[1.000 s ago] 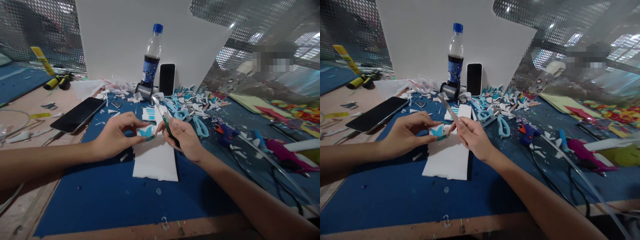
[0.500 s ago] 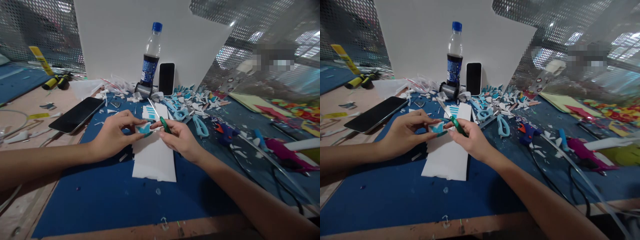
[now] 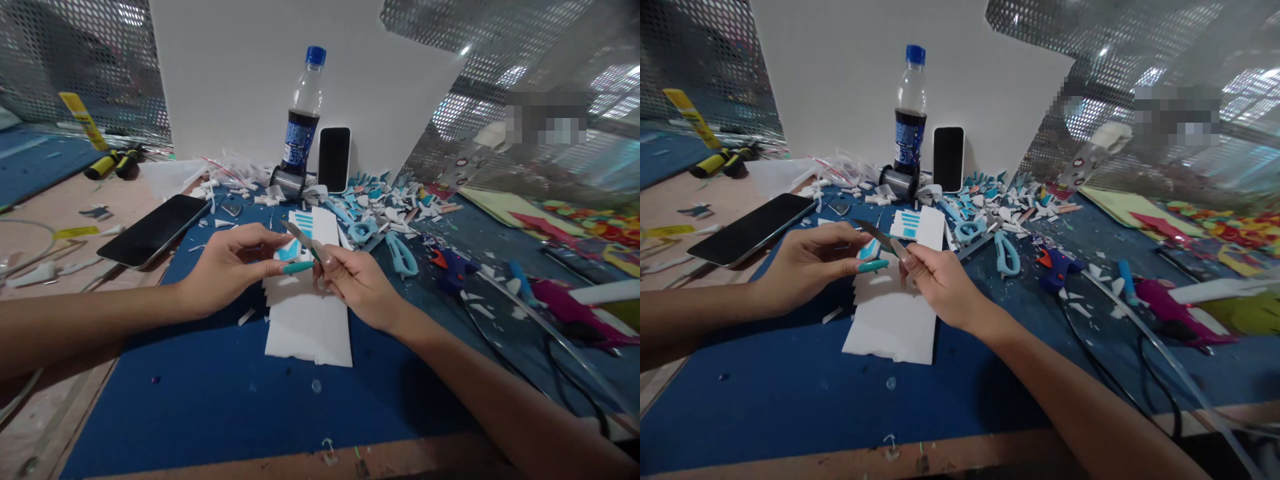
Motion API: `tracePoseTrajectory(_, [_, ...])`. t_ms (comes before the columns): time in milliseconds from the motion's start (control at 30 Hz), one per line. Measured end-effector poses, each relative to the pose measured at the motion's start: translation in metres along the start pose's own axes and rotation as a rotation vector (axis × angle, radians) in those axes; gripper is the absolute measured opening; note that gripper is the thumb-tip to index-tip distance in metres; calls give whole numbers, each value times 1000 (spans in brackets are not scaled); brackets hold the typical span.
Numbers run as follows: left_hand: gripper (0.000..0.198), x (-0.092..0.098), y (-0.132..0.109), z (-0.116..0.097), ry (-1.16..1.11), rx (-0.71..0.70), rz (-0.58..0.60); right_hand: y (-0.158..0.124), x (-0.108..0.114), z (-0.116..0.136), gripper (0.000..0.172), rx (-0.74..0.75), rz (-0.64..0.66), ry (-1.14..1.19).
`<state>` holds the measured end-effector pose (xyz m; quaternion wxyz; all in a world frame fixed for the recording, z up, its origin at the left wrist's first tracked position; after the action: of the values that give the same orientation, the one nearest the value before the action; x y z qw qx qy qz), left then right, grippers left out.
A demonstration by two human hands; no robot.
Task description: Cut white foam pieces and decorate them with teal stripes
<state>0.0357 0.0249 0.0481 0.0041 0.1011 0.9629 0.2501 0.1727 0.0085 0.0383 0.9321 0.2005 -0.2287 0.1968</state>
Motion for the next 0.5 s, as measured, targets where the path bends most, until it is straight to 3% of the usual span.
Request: tracePoseTrajectory(500, [11,-6,0,-8,109,-11,83,0,-9,0,47,-16,61,25])
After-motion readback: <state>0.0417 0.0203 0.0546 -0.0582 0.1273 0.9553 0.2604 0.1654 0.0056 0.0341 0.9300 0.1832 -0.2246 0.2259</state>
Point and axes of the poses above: each hand's wrist, its own y-axis towards the middle knuckle, its own x-axis out of the back of the hand, z = x × y, the point moved 10 cm from there along y, towards the middle knuckle, and after that the axes turned 3 degrees about -z, right-handed, at the moved point
